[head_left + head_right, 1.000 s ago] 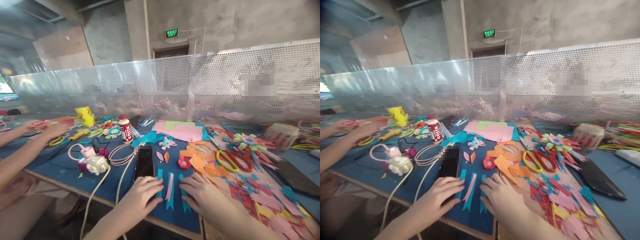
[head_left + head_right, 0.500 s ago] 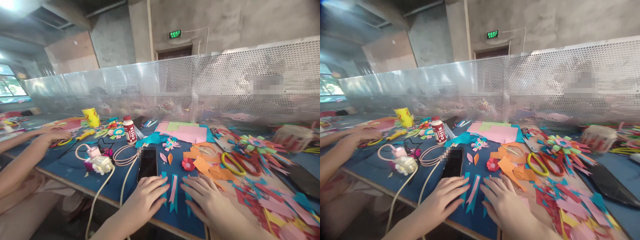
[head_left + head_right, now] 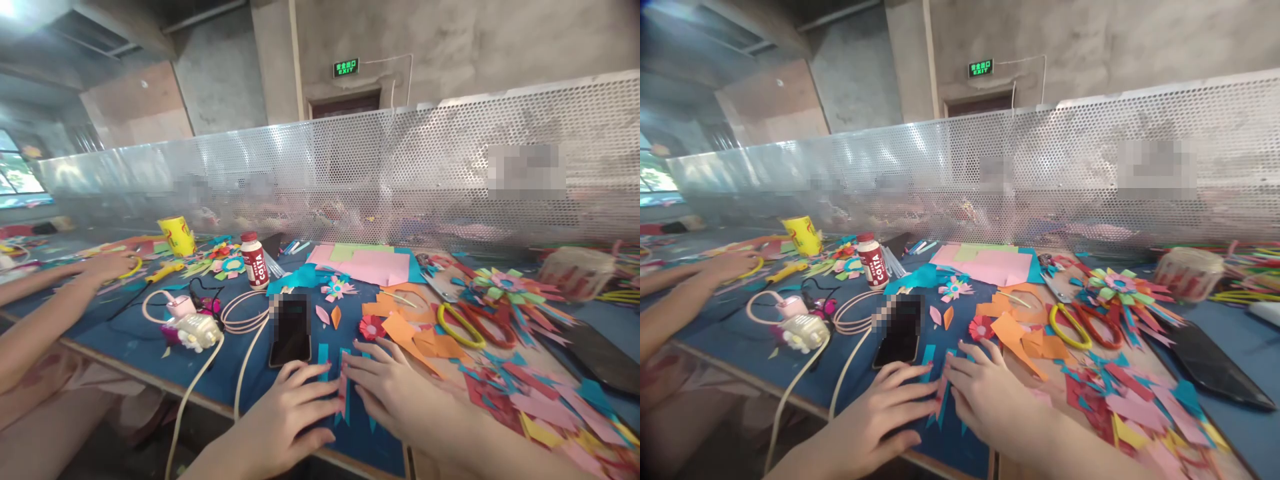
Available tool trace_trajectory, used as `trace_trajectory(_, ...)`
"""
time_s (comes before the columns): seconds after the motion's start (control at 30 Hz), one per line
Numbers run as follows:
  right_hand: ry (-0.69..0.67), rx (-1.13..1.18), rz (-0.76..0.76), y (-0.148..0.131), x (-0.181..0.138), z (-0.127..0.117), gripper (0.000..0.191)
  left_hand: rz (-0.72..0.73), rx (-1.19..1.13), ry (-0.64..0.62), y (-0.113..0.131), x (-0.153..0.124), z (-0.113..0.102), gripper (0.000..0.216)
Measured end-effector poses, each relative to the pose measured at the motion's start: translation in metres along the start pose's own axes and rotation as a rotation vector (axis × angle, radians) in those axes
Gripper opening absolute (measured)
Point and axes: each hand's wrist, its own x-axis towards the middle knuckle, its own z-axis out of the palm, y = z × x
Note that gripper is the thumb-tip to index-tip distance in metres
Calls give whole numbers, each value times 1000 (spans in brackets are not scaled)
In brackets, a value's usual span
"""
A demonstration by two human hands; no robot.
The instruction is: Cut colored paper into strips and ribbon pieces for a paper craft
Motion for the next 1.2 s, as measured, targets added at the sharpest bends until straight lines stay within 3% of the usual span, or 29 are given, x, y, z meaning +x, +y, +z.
trace_trajectory(0.6,-5,31,6,8,6,4,31,66,81,29,-5,-1,12,38)
trace_trajectory(1.03,128,81,7,12,5,19,30,50,50,104,-4,1,15,37)
trace_trajectory(1.2,150,136,17,14,5,17,30,57,96,73,-4,1,16,35)
